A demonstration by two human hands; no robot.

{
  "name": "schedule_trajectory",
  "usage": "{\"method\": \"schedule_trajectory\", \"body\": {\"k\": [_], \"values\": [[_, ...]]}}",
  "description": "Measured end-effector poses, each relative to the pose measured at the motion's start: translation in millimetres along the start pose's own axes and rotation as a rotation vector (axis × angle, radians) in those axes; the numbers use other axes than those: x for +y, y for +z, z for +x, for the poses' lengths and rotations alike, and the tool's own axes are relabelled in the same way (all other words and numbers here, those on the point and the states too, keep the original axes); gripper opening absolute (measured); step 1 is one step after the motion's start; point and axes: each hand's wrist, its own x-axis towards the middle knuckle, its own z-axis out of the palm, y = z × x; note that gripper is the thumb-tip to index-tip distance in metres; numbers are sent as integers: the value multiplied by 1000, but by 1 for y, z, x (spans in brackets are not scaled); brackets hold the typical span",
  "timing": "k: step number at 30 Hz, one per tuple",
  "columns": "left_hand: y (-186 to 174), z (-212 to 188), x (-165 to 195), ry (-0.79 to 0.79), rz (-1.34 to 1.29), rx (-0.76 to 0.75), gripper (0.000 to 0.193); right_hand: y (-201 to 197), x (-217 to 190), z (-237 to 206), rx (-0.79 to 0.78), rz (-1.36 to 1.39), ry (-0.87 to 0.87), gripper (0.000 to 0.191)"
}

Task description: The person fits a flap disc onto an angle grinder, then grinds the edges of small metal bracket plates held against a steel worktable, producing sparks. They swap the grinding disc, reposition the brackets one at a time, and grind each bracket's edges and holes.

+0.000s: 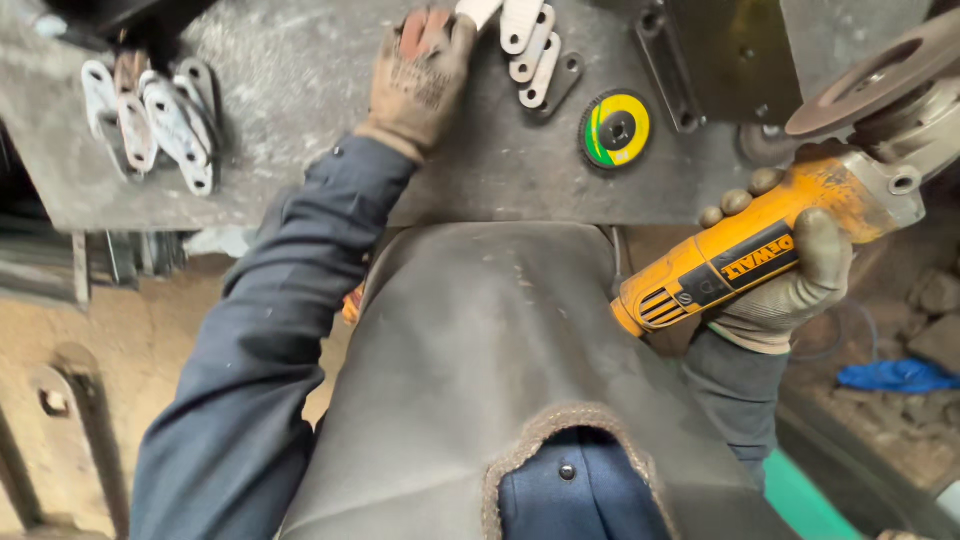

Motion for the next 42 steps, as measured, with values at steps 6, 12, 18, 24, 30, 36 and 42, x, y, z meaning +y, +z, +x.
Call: {"method": "schedule_trajectory", "body": {"k": [6,12,18,24,30,36,42], "values": [[-33,-98,14,-829,-858,-95,16,19,-2,43,-160,-62,145,42],[-47,-196,32,-1554,-1345,-10,18,45,14,64,-231,-137,281,40],[-38,-245,36,-1757,-1535,224,22,73,38,50,-258,-216,301,39],[-20,-267,10,-1622,-1675,80,27,93,68,30,-273,-339,278,36],[-3,-276,-6,-1450,-1560,-106,33,117,97,24,-433,-654,189,43],[-10,-272,-8,-1343,-1404,-142,36,135,141,15,-675,-1203,64,65],[-9,-275,-6,-1306,-1212,-90,38,142,184,-7,-828,-1657,-135,81]]}}
